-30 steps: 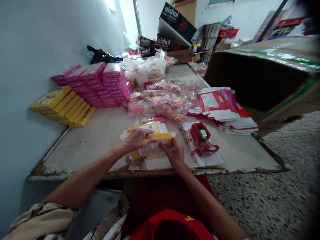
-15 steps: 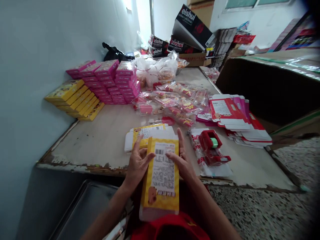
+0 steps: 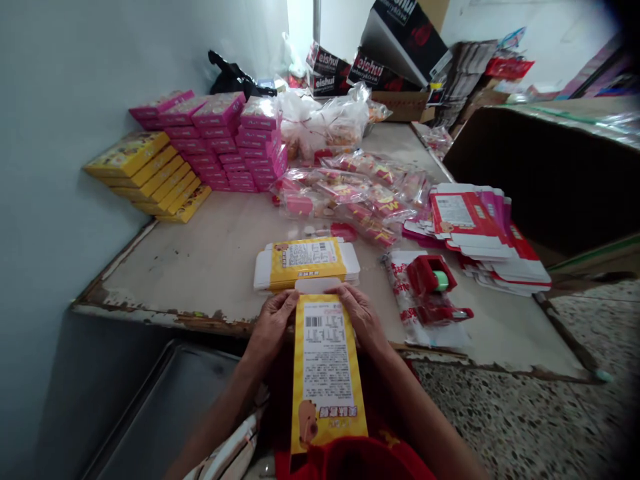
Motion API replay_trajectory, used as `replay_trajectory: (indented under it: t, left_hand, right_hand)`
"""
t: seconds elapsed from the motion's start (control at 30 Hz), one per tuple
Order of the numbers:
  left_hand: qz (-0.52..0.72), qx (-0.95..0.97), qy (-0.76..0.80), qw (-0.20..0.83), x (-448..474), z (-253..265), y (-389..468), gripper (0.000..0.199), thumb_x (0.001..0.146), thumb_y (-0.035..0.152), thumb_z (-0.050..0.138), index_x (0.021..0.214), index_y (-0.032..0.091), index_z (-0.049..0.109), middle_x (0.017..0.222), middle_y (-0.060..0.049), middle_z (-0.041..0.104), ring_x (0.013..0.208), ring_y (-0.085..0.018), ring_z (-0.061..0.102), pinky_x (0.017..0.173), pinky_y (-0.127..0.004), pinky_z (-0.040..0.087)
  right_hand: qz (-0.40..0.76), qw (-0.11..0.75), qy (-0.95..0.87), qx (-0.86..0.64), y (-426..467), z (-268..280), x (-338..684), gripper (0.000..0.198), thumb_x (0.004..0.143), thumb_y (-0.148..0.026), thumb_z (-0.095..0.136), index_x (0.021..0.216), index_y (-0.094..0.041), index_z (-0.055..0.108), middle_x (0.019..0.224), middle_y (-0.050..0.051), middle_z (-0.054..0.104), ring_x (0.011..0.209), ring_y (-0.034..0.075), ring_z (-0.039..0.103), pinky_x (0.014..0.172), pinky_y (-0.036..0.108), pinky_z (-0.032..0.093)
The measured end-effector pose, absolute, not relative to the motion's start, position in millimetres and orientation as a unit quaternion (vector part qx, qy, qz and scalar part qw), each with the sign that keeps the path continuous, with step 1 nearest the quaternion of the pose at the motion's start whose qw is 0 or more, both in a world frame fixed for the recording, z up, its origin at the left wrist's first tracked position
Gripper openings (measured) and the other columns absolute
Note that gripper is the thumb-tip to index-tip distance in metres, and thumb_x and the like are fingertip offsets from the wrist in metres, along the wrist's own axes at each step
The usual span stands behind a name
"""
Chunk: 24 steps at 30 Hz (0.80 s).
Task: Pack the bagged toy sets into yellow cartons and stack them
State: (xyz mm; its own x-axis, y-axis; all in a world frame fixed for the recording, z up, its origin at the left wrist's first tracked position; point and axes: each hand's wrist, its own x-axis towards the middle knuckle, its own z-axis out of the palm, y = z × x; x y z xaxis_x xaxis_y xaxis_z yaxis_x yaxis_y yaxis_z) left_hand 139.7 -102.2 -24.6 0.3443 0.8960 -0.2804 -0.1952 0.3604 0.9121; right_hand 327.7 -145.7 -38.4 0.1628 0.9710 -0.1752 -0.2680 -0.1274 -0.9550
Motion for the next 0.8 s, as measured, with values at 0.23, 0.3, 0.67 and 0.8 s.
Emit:
replay_trajectory:
  t: [0.23, 0.3, 0.67, 0.8]
  left_hand:
    - [0.382, 0.534, 0.423, 0.625, 140, 1, -91, 0.039, 0.081, 0.045, 0.081, 0.104, 0.015, 0.075, 0.088, -0.005, 0.077, 0.082, -0.018, 0.072, 0.076, -0.026, 0.058]
    - [0.357, 0.562, 0.427, 0.612, 139, 9, -89, 0.034, 0.081, 0.047, 0.08, 0.088, 0.013, 0.077, 0.083, -0.005, 0.076, 0.08, -0.018, 0.07, 0.074, -0.024, 0.056]
    - [0.351, 0.504, 0.425, 0.665, 153, 36, -74, 0.032, 0.075, 0.044, 0.087, 0.082, 0.015, 0.075, 0.077, -0.004, 0.076, 0.067, -0.016, 0.069, 0.061, -0.024, 0.055]
    - [0.296, 0.502, 0.376, 0.721, 139, 26, -84, 0.036, 0.078, 0.046, 0.085, 0.095, 0.016, 0.075, 0.086, -0.007, 0.079, 0.082, -0.023, 0.075, 0.073, -0.031, 0.061]
  right_hand:
    - [0.478, 0.559, -0.412, -0.537, -151, -7, 339, 0.033, 0.085, -0.046, 0.074, 0.108, -0.022, 0.077, 0.089, 0.003, 0.075, 0.079, 0.02, 0.065, 0.066, 0.029, 0.05]
    - [0.458, 0.544, -0.431, -0.555, -153, 1, 340, 0.03, 0.086, -0.048, 0.074, 0.09, -0.019, 0.08, 0.083, 0.004, 0.074, 0.076, 0.019, 0.064, 0.065, 0.029, 0.048]
    - [0.542, 0.575, -0.29, -0.54, -143, 28, 344, 0.032, 0.068, -0.043, 0.091, 0.072, -0.021, 0.068, 0.067, -0.001, 0.07, 0.057, 0.014, 0.059, 0.053, 0.026, 0.047]
    - [0.568, 0.553, -0.307, -0.527, -157, 17, 356, 0.027, 0.067, -0.039, 0.093, 0.083, -0.022, 0.08, 0.085, 0.004, 0.079, 0.076, 0.019, 0.069, 0.071, 0.032, 0.057]
